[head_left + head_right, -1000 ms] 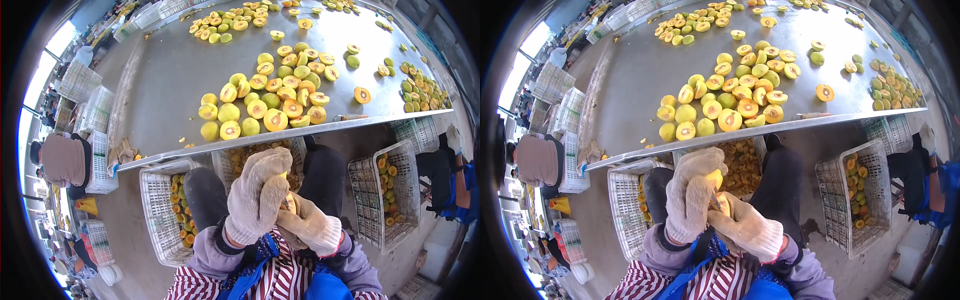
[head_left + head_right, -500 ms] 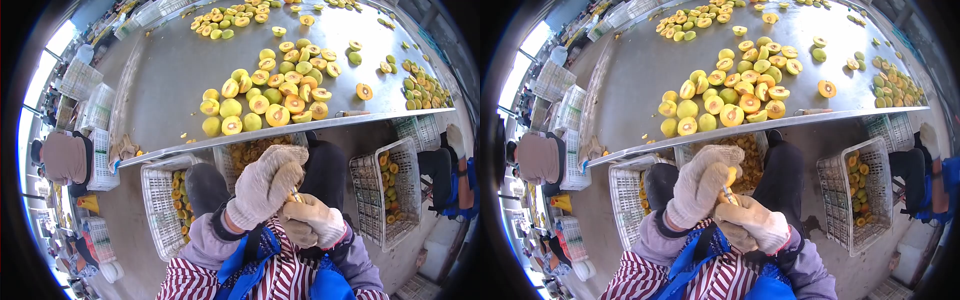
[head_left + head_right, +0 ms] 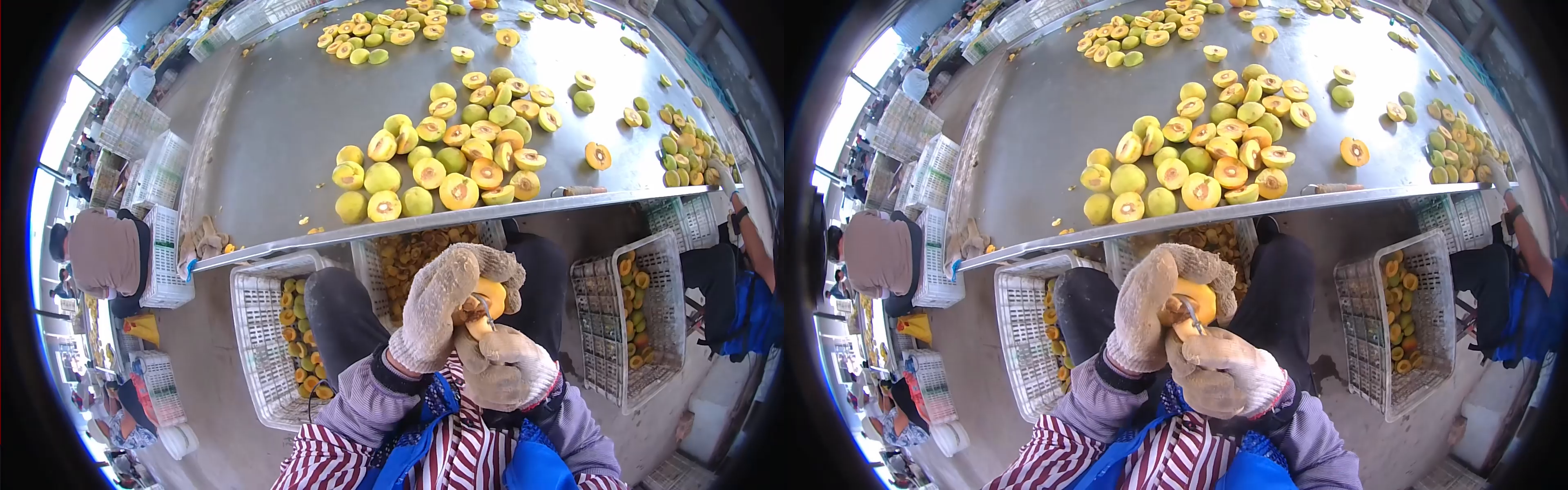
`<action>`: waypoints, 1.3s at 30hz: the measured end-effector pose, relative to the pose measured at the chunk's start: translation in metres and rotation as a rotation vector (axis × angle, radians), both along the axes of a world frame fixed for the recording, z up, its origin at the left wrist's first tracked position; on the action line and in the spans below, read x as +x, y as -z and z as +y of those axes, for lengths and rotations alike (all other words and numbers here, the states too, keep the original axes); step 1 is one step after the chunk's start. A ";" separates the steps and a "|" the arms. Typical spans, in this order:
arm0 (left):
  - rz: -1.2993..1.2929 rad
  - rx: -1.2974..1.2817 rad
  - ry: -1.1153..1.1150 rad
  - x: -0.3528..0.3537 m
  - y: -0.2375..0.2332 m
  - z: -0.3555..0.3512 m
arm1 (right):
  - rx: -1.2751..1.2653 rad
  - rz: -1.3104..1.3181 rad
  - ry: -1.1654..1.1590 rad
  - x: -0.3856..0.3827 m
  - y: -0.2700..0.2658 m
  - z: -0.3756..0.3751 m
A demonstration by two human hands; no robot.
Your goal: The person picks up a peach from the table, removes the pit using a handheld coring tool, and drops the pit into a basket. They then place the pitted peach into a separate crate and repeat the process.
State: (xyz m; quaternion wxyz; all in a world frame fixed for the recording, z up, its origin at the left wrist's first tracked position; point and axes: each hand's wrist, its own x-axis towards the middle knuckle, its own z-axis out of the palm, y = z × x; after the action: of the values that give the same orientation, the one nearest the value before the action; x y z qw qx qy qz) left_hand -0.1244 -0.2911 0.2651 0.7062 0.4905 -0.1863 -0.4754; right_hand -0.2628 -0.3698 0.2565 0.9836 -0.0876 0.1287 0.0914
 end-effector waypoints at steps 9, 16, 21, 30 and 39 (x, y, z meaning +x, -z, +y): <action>-1.114 -0.378 -0.034 0.047 0.027 -0.004 | -0.150 0.129 -0.109 0.013 -0.003 -0.003; -0.788 -0.214 -0.079 0.039 0.021 0.006 | -0.261 0.211 -0.172 0.021 -0.009 -0.003; -1.007 -0.329 -0.075 0.051 0.016 0.010 | -0.064 0.075 -0.171 0.027 -0.003 0.000; -0.617 -0.142 -0.164 0.040 0.028 0.002 | -0.244 0.195 -0.074 0.036 -0.005 -0.005; 0.455 -0.241 -0.137 0.056 0.057 -0.016 | -0.475 0.105 -0.428 0.039 -0.017 -0.013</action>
State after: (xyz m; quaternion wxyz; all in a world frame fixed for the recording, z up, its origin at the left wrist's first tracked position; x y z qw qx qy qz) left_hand -0.0681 -0.3074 0.2078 0.8137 0.2946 -0.0446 -0.4991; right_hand -0.2236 -0.3828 0.2739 0.8862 -0.3350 0.1755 0.2677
